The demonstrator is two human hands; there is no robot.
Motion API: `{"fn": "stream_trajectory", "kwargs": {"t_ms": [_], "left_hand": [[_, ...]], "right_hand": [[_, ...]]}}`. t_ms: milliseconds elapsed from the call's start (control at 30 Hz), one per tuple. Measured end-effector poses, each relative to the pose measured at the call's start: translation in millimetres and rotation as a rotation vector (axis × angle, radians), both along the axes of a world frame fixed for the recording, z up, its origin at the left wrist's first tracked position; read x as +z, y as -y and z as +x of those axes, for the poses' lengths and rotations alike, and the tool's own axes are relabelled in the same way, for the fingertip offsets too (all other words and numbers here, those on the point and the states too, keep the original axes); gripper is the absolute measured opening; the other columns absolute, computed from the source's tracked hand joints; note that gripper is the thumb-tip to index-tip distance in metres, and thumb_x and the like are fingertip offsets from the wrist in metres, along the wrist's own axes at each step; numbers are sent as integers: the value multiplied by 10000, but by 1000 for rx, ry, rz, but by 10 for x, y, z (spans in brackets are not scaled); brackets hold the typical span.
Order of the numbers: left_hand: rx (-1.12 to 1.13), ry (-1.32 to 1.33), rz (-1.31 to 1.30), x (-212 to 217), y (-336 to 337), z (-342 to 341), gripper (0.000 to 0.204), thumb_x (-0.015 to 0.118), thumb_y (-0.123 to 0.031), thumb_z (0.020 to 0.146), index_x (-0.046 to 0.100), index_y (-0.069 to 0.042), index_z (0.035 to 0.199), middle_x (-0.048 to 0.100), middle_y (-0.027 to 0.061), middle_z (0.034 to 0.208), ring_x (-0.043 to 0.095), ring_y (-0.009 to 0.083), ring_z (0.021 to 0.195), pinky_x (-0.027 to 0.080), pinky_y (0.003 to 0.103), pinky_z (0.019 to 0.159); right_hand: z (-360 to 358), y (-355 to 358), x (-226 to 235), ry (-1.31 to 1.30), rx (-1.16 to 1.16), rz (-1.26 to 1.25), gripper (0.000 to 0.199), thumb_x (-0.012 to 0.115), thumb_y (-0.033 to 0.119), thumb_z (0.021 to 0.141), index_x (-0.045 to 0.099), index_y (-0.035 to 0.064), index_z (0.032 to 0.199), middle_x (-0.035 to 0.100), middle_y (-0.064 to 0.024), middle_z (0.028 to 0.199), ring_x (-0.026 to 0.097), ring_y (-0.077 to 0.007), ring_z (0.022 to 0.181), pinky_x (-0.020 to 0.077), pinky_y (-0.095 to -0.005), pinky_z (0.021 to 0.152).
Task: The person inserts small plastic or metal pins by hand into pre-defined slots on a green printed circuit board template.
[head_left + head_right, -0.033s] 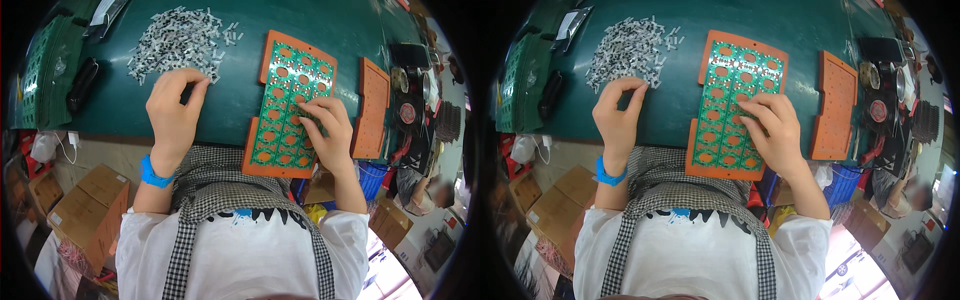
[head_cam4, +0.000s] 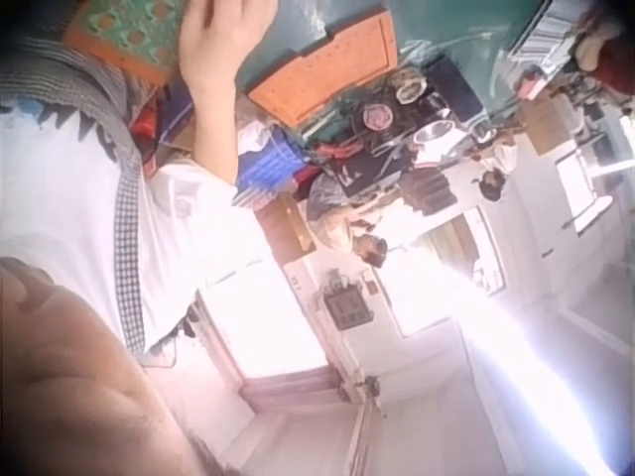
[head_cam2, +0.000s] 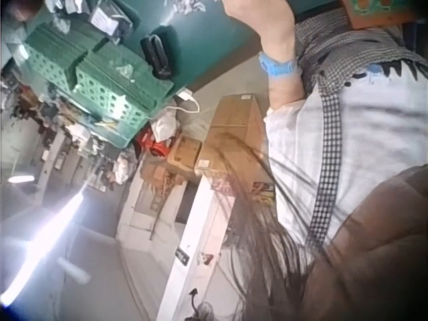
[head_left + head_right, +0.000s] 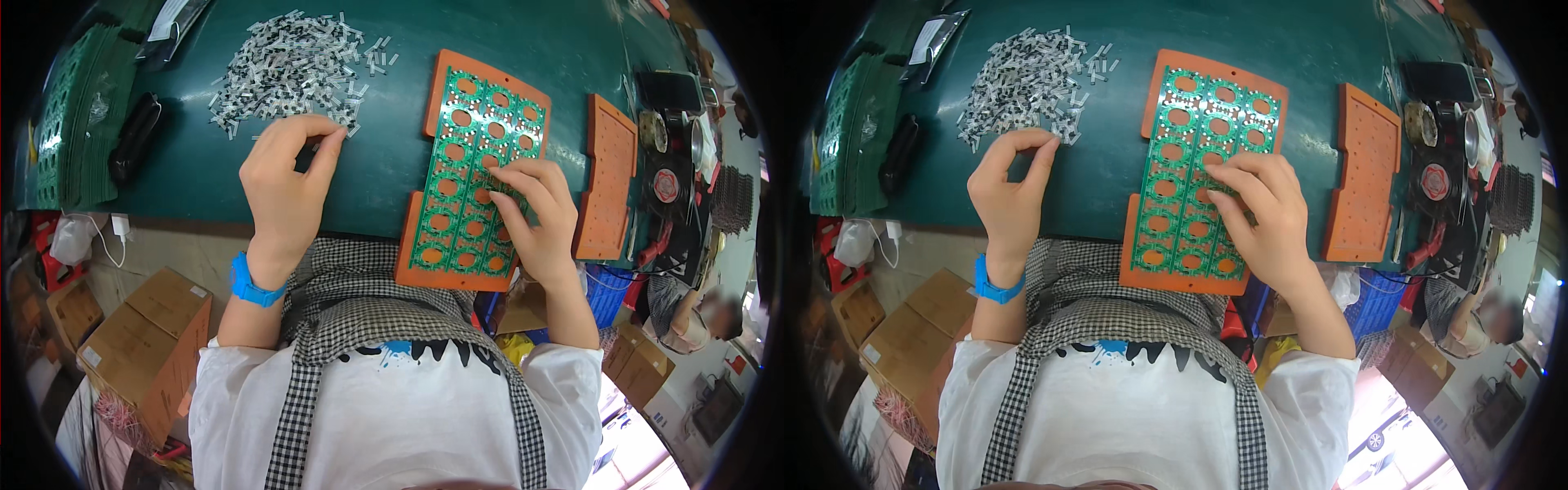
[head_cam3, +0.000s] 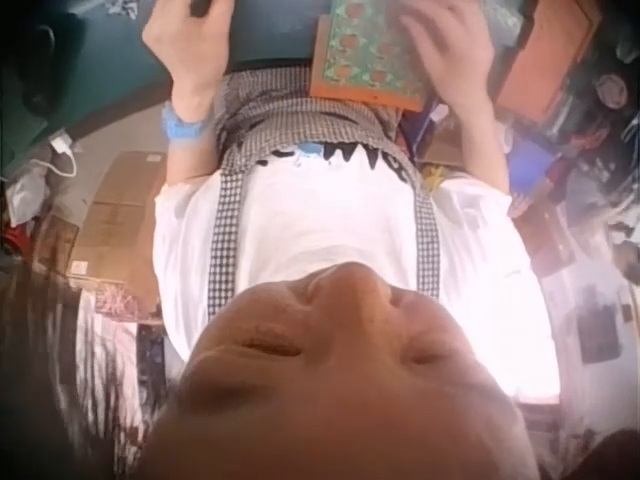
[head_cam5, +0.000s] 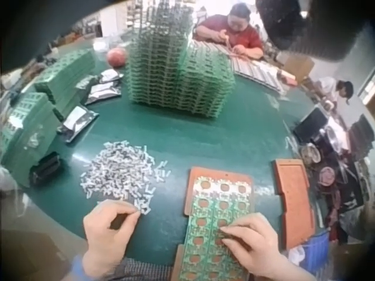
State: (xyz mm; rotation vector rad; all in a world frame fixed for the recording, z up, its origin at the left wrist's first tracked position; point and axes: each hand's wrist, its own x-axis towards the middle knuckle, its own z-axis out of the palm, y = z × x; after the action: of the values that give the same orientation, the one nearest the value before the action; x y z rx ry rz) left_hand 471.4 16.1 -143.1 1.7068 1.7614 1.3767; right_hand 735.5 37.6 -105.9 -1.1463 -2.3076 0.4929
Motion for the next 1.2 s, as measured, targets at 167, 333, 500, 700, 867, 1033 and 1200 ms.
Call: {"fn": "stream_trajectory", "kwargs": {"t_ms": [167,333,500,700,867,1033,1200], "left_hand": [[-56,317,-109,94,-5,159,189,669,47,802,647,3,984,677,77,835,646,137,749,513,258,684],[-439,810,-410,194,4,206,395,650,61,822,531,21,1196,669,80,877,643,106,789,513,217,703],[-576,973,-522,213,-24,252,406,645,49,835,520,16,1220,655,64,866,641,96,807,512,202,710],[-538,820,-485,178,-33,284,374,647,52,825,563,-10,1185,651,52,848,637,90,770,516,220,699],[-393,64,-108,233,-76,356,333,633,58,776,618,-25,1098,603,85,825,613,197,728,503,296,647],[-160,-212,31,79,-174,201,242,625,49,757,652,-23,985,579,100,816,590,282,746,480,372,647],[-73,-194,-2,119,-234,101,132,632,36,800,632,-10,924,617,105,819,616,275,727,492,346,653]], "right_hand": [[-143,-77,23,-116,56,-59,259,715,2,747,678,37,1001,627,-79,927,594,-235,845,481,-323,708],[-448,-236,158,-280,85,-478,224,714,36,783,680,24,1004,649,-75,899,629,-200,838,506,-298,691],[-428,-346,55,-325,309,-354,165,711,36,787,691,20,950,661,-72,883,636,-189,791,507,-297,668],[-428,-297,53,-306,199,-449,130,708,29,783,687,15,911,660,-76,866,632,-188,770,502,-289,659],[-397,-335,18,-277,92,-267,88,688,28,806,677,14,892,644,-70,840,610,-158,739,496,-288,642],[-214,-471,133,-240,-108,-355,62,658,67,848,657,10,872,626,-46,822,576,-134,746,465,-270,649],[-117,-514,183,-90,-79,-315,69,637,47,847,607,-10,869,608,-72,837,587,-193,767,468,-320,699]]}}
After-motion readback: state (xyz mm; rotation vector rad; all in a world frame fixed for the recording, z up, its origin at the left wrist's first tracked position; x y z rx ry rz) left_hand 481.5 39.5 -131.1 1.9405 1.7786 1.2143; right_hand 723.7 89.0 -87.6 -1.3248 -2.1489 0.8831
